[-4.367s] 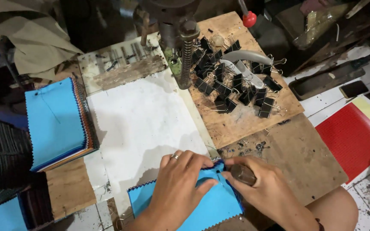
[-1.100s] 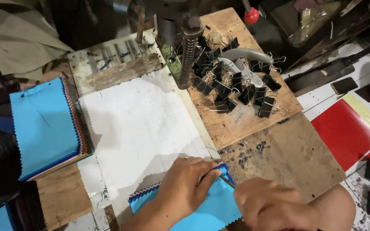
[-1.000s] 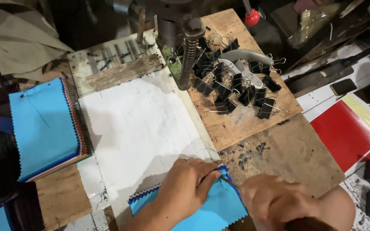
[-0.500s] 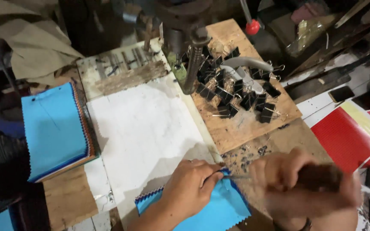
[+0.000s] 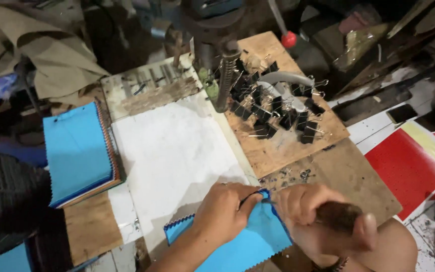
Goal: The person uses a drill press to create holes in stacks of colorful fabric. They align the fabric under the drill bit, operate the machine's lever to drill, and then move the fabric to a new position to repeat the process.
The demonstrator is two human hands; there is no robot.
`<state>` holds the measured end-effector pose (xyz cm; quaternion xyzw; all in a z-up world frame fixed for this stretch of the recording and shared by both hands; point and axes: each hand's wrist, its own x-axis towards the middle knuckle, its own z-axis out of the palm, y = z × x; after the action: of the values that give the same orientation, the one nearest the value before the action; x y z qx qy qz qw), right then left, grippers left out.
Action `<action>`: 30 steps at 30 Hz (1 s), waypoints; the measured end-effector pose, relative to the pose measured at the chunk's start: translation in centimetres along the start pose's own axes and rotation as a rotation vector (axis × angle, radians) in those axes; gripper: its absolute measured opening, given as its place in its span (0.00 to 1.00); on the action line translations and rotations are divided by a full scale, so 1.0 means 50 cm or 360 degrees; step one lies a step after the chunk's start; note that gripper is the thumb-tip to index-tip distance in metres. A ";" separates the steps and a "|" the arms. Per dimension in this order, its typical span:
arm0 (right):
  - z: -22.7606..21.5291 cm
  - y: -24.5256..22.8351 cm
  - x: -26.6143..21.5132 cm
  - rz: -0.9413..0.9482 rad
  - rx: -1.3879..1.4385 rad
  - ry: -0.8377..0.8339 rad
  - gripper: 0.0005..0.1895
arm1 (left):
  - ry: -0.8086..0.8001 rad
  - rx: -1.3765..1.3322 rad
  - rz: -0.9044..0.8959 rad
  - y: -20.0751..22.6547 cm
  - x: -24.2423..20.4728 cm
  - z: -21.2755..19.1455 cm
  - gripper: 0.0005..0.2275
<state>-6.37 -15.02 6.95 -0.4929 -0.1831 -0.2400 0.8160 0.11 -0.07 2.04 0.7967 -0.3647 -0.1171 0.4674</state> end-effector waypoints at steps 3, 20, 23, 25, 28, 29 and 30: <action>0.015 -0.024 0.012 0.0180 -0.0120 0.0060 0.33 | -0.0128 0.0009 -0.0241 -0.005 -0.004 0.011 0.13; 0.046 -0.016 0.038 0.0332 -0.0408 -0.0058 0.35 | -0.0072 0.0142 -0.0037 -0.005 -0.006 0.002 0.17; 0.024 0.048 -0.001 0.0265 -0.0584 0.0023 0.41 | -0.0154 0.0114 -0.0212 -0.015 -0.010 0.010 0.16; 0.024 0.043 -0.004 0.0221 -0.0558 0.0046 0.39 | -0.0097 0.0108 -0.0120 -0.012 -0.009 0.009 0.16; 0.017 0.016 0.003 0.0255 -0.0484 0.0017 0.37 | -0.0040 0.0136 -0.0018 -0.010 -0.006 0.007 0.16; 0.013 0.004 0.004 0.0334 -0.0438 -0.0024 0.36 | -0.0048 0.0170 -0.0007 -0.011 -0.006 0.009 0.18; 0.031 -0.012 0.008 0.0338 -0.0441 -0.0022 0.36 | -0.0051 0.0165 -0.0008 -0.005 -0.009 0.008 0.18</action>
<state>-6.50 -13.96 8.30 -0.6189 -0.1007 -0.1719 0.7598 -0.30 0.06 1.54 0.8188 -0.3757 -0.1119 0.4193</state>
